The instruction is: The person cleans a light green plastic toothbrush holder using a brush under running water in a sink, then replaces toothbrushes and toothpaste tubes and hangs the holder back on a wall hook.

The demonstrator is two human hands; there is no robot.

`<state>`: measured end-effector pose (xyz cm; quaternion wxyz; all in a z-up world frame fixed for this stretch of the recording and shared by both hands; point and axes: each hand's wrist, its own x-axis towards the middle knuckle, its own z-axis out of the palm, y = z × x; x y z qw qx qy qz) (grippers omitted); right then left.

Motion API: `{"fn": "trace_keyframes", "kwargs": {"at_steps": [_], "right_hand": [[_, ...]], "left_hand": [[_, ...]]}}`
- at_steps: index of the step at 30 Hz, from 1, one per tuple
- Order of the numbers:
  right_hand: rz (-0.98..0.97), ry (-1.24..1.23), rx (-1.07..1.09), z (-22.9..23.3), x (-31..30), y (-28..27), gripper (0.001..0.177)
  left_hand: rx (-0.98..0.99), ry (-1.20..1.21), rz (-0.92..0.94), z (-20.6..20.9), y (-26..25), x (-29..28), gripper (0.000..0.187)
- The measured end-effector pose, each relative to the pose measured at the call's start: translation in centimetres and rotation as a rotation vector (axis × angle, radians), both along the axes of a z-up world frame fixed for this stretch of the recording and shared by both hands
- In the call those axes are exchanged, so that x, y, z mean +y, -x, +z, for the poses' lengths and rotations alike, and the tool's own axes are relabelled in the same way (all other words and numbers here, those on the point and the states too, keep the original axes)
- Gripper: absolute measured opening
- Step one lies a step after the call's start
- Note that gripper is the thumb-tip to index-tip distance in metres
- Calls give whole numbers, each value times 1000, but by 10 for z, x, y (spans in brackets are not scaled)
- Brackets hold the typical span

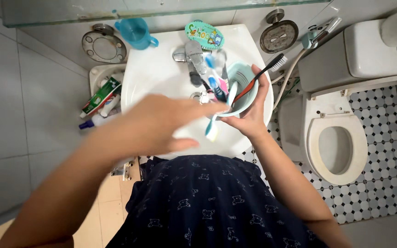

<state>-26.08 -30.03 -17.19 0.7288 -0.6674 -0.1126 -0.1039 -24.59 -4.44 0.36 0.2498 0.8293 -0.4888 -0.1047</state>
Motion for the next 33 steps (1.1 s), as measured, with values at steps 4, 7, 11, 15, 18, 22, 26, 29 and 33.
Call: {"fn": "trace_keyframes", "kwargs": {"at_steps": [4, 7, 11, 15, 18, 22, 26, 29, 33], "right_hand": [[46, 68, -144, -18, -5, -4, 134], [21, 220, -212, -22, -12, -4, 135], [94, 200, -171, -20, -14, 1, 135], [56, 335, -244, -22, -15, 3, 135], [89, 230, -153, -30, -19, 4, 130], [-4, 363, -207, -46, -32, -1, 134], [77, 247, -122, -65, -39, -7, 126], [-127, 639, -170, -84, -53, -14, 111], [-122, 644, -213, -89, -60, -16, 103]], "left_hand": [[-95, 205, 81, -25, 8, -32, 32], [100, 230, 261, -18, -4, -34, 19], [407, 178, 485, -16, -12, -55, 29], [-15, 77, 553, -20, 1, -82, 56], [88, -7, 515, -10, 13, -76, 70], [-140, 292, 268, -11, 21, -68, 42], [-323, -201, 231, -41, 19, -122, 19], [-398, -322, 199, -65, 20, -147, 18], [-481, -348, 165, -77, 15, -151, 18]]}}
